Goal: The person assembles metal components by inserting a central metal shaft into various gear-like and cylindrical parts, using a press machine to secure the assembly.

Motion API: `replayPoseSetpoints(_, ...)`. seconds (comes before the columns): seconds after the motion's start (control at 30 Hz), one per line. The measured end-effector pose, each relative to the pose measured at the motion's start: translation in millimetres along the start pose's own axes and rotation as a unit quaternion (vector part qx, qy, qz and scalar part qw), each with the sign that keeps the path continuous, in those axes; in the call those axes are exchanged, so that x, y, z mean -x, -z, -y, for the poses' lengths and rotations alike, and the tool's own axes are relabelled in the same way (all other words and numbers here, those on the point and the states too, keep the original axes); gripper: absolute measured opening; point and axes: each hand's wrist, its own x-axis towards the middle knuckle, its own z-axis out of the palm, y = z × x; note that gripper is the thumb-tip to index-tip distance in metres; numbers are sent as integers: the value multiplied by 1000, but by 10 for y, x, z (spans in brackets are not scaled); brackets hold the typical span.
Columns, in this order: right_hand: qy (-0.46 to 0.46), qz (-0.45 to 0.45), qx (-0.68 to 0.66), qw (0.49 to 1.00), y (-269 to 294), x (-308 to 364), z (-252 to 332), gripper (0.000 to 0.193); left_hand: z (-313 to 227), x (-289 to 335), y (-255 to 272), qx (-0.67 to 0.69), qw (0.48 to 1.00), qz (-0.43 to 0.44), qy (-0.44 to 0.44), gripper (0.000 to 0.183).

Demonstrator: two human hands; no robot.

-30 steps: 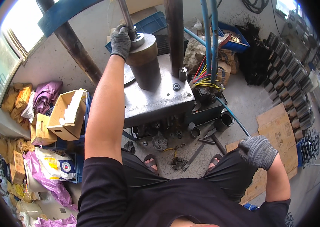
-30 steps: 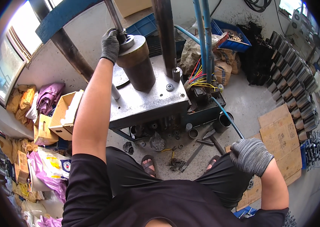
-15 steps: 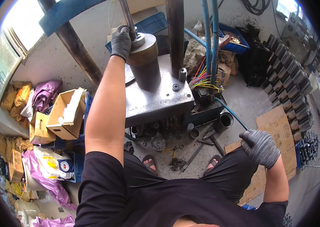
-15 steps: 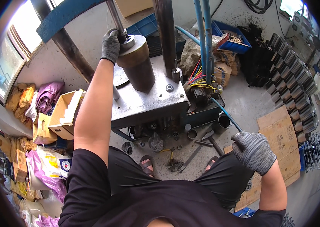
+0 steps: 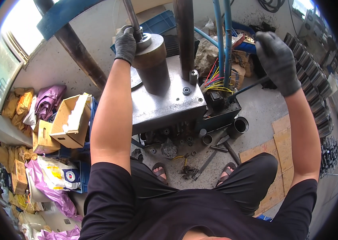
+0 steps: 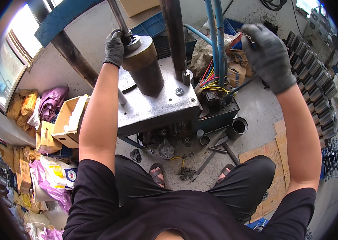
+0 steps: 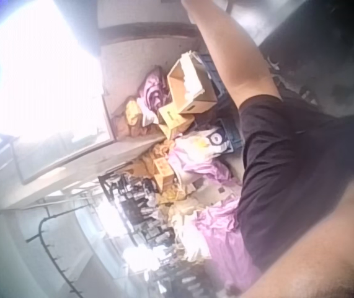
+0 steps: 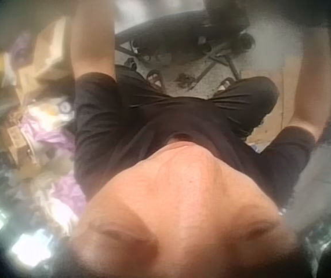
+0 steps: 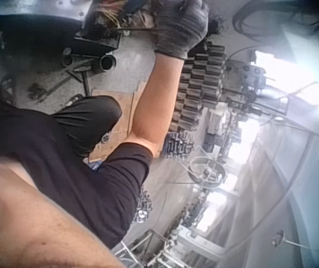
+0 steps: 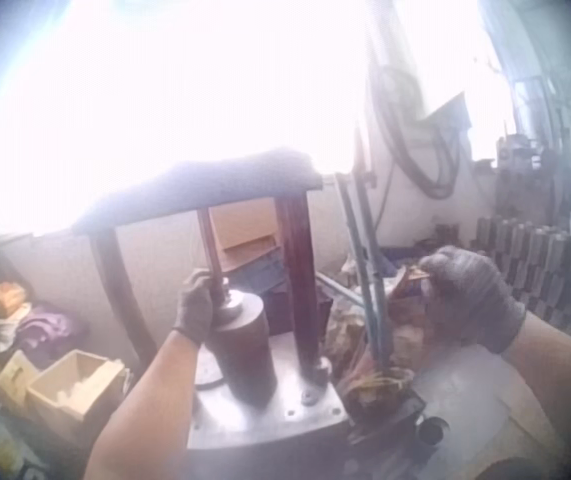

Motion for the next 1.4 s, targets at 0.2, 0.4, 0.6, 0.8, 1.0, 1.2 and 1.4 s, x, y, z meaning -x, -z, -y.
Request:
replayPoseSetpoints(0.2, 25, 7, 32, 999, -345, -211, -514, 46, -93, 74, -85, 14, 999, -40, 8, 28)
replayPoseSetpoints(0.4, 72, 73, 75, 992, -267, -271, -460, 45, 68, -57, 96, 139, 985, -104, -21, 25)
replayPoseSetpoints(0.6, 64, 140, 12, 988, -289, -295, -444, 44, 245, -161, 211, 201, 960, -194, -27, 24)
replayPoseSetpoints(0.8, 21, 122, -22, 992, -272, -246, -505, 54, -129, 81, -149, 25, 999, -13, -17, 28)
replayPoseSetpoints(1.0, -126, 178, 121, 968, -232, -398, -78, 75, -151, 219, -42, 11, 964, -236, -121, 20)
replayPoseSetpoints(1.2, -142, 179, 173, 958, -222, -313, -198, 94, -244, 756, 44, 80, 975, -150, -142, 22)
replayPoseSetpoints(1.4, -156, 198, 123, 960, 32, -186, 96, 73, 11, 1638, 793, -45, 978, -147, -138, 16)
